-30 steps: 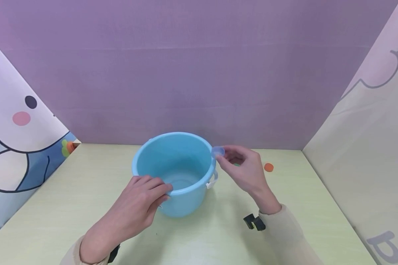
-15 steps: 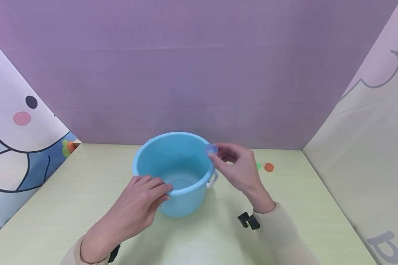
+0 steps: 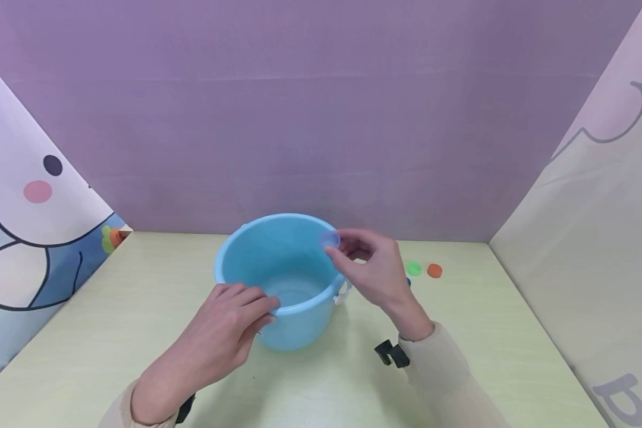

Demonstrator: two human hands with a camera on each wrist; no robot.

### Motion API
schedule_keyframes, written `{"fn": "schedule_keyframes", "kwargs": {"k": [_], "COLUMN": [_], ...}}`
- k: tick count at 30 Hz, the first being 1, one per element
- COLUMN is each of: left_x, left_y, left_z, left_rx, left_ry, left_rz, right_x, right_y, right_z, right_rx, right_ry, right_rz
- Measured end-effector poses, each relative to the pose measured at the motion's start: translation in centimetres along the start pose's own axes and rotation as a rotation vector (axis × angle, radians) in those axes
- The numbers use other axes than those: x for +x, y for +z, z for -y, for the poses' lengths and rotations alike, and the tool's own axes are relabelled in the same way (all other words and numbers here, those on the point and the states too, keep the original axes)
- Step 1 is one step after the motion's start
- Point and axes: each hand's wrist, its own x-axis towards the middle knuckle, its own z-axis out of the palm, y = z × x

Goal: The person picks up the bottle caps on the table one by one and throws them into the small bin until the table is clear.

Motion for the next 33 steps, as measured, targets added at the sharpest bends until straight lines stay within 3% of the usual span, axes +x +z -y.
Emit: {"fn": "schedule_keyframes", "kwargs": {"k": [15, 27, 33], "left_x": [0.1, 0.0, 0.0], "left_y": [-0.1, 0.0, 0.0], "left_z": [0.0, 0.0, 0.0], "left_rx": [0.002, 0.008, 0.009], "left_ry": [-0.001, 0.006, 0.007], "left_rz": [0.014, 0.000, -0.007], "right_x": [0.6, 1.2, 1.5], "right_y": [1.3, 2.2, 2.4], "right_z": [-0.2, 0.1, 0.1], "right_rx": [0.061, 0.039, -0.020], "right_ry": [-0.054, -0.088, -0.125], "right_rz": [0.011, 0.036, 0.032]}}
